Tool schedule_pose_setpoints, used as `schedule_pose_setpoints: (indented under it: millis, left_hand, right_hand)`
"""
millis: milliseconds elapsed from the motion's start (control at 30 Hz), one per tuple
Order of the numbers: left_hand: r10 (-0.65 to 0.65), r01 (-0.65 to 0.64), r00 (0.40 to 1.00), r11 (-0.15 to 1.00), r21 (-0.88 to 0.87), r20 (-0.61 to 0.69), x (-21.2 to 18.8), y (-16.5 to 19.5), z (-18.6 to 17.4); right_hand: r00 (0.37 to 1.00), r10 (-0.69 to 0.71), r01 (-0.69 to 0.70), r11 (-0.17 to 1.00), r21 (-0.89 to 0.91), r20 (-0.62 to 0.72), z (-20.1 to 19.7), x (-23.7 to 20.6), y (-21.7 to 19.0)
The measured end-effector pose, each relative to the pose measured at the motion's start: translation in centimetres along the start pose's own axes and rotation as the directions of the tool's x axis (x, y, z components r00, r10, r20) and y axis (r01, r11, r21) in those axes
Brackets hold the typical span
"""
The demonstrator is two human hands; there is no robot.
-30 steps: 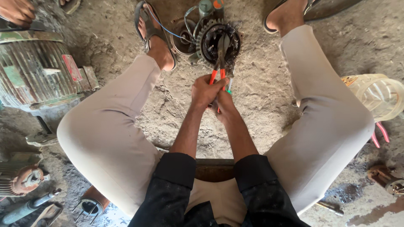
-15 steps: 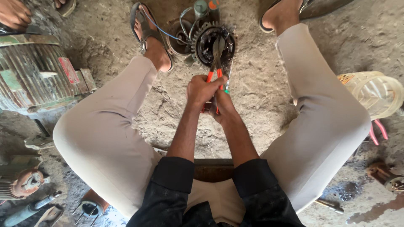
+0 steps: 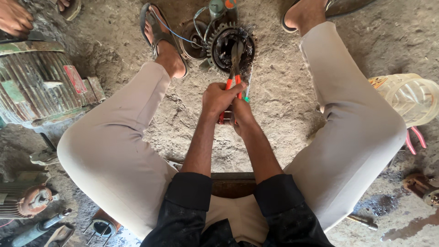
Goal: The person sits on a chair working on a water pump assembly placed on the ground. They use a screwdriver on the pump housing, then use pliers with both hands to grip and work on a component inside the pump housing, repeatedly pulling and repositioning the pliers.
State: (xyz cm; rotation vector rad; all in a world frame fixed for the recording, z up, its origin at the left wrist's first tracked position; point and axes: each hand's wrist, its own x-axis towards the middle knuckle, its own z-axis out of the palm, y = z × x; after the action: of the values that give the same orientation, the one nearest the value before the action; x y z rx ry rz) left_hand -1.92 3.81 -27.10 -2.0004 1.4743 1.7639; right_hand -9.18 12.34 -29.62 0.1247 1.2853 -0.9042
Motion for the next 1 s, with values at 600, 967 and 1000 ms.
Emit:
schedule_pose_setpoints:
  millis: [600, 967, 1000]
  left_hand:
    - [-0.020, 0.022, 0.999, 0.999, -0.036, 0.051, 0.9, -0.1, 0.3]
    - [0.082, -0.060, 0.995, 0.955, -0.291, 0.065, 1.1, -2.0, 0.5]
    - [0.111, -0.084, 0.991, 0.946, -0.314, 0.069, 1.2, -2.3, 0.6]
  right_hand:
    - [0.989, -0.022, 0.025, 0.999, 0.020, -0.146, 1.4, 0.5, -0.5]
    - [0.964, -0.198, 0.200, 0.980, -0.006, -0.177, 3.9, 0.2, 0.5]
    - [0.958, -0.190, 0.197, 0.980, 0.013, -0.214, 3.9, 0.2, 0.6]
